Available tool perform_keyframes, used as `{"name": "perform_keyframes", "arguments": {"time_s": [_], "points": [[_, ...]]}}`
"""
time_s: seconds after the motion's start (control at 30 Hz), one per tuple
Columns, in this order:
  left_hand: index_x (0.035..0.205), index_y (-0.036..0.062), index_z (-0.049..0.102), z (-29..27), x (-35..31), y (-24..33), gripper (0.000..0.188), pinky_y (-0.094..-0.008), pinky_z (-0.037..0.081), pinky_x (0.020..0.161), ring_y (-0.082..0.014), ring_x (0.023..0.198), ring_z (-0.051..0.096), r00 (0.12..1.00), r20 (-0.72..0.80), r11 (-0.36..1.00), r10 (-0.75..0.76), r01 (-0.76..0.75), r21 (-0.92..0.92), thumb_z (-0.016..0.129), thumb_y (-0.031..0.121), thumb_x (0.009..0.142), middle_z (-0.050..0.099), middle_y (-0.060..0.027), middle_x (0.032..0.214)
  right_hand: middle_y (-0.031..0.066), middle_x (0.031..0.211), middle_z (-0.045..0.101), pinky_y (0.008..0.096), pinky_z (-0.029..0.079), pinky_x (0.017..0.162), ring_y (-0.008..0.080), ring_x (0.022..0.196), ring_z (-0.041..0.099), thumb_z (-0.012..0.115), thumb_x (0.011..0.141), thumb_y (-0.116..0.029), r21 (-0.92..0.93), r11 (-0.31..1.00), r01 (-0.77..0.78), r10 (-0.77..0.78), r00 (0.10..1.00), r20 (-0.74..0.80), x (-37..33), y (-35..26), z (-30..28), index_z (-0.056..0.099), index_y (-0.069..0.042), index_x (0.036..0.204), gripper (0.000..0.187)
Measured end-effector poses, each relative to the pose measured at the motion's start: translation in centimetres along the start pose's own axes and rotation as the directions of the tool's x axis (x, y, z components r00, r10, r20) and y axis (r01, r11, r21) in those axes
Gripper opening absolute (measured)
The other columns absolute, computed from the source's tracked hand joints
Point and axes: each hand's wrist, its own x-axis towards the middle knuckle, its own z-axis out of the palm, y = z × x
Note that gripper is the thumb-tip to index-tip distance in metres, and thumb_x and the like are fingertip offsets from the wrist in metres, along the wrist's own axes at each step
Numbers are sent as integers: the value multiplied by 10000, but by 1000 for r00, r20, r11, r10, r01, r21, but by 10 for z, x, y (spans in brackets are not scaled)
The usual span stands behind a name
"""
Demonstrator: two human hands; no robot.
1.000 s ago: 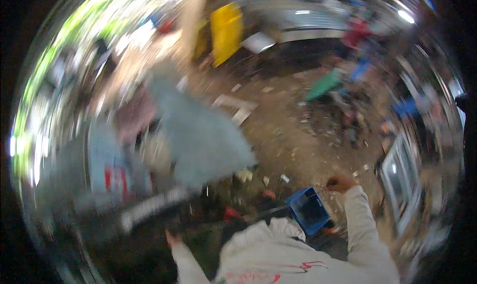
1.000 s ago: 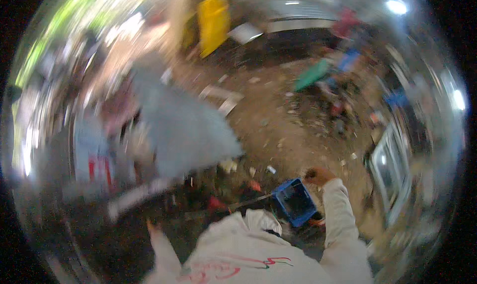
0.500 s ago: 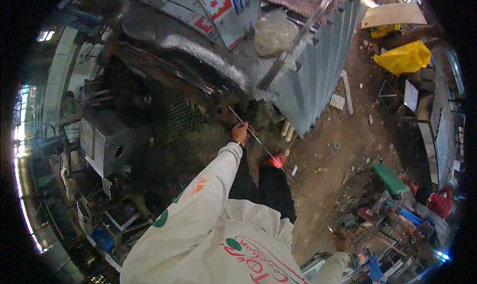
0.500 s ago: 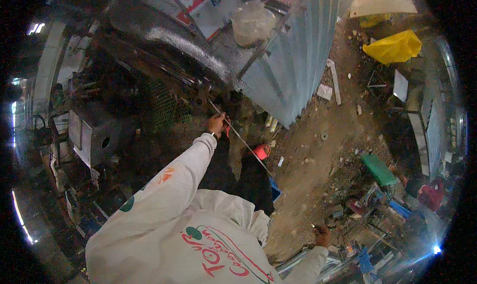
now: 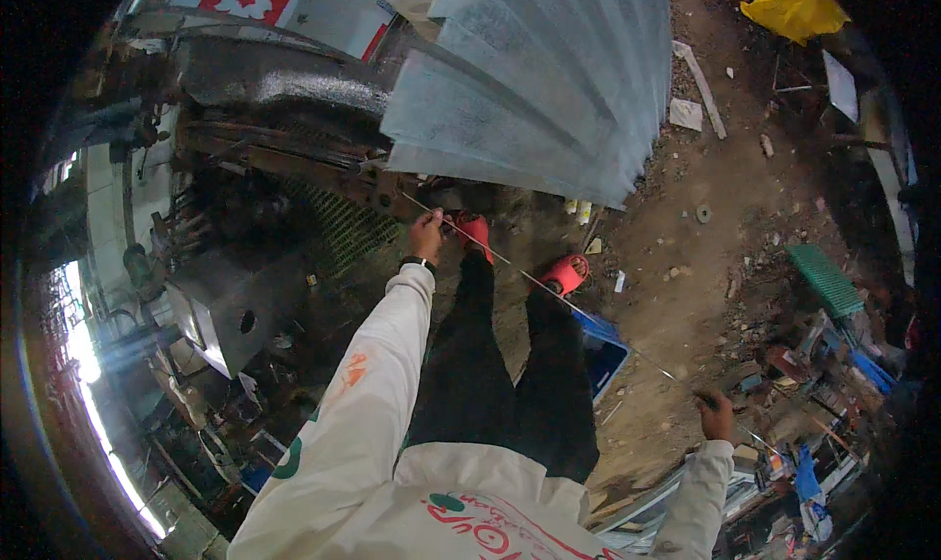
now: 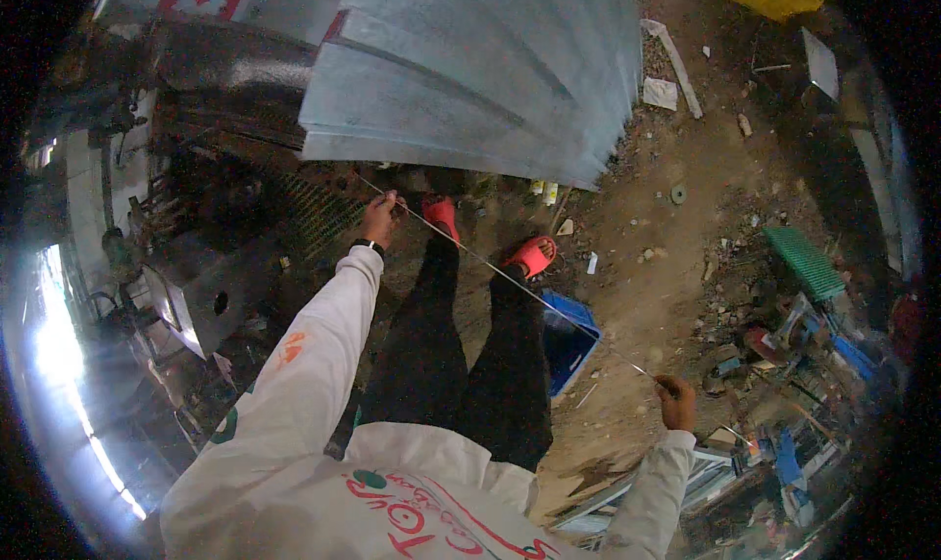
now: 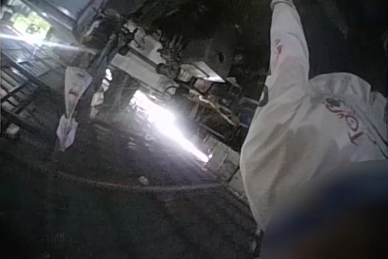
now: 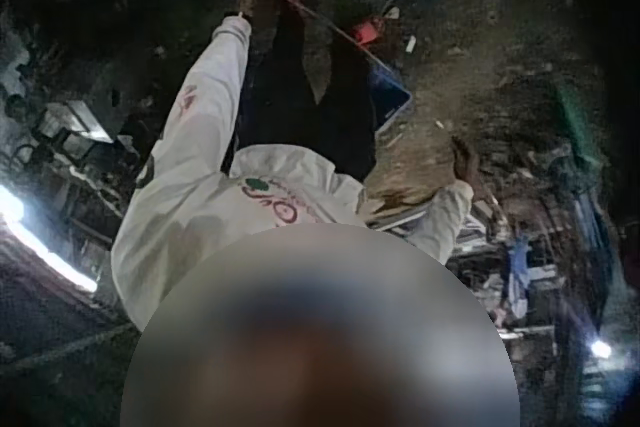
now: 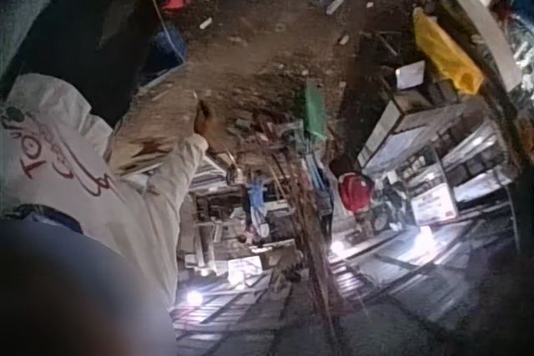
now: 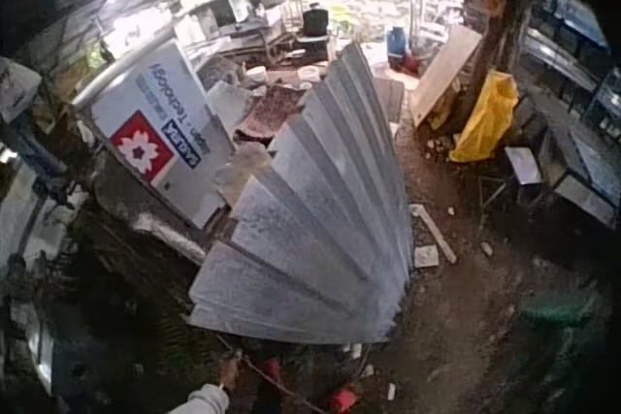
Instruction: The person measures a long metal rod with a tape measure in a cluttered workshop. They repeatedly pick up, measure, and place the rod on a workbench while other workers move in the background.
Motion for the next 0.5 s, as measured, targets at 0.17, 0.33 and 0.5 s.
{"name": "perform_keyframes", "arguments": {"time_s": [0.17,0.33,0.5], "points": [[1049,111,684,4,3,0,174,-294,503,592,-126,703,630,997,-72,981,17,-3,192,631,256,969,699,-6,881,114,969,705,339,508,838,206,923,665,686,811,-17,95,995,20,-23,999,27,23,6,16,710,-5,1006,196],[1035,104,685,-1,11,-6,167,-292,511,570,-124,686,637,991,-132,986,-12,34,164,646,248,960,704,-7,883,111,951,700,343,504,842,243,910,673,684,793,-2,71,997,-13,10,999,48,44,-2,21,702,-1,990,198],[947,70,666,4,18,-10,152,-287,492,544,-149,666,651,982,-179,998,65,-60,33,641,220,956,703,-46,827,106,921,700,335,499,831,232,893,668,681,795,-16,-2,1000,-3,3,999,51,65,3,24,700,-1,1009,215]]}}
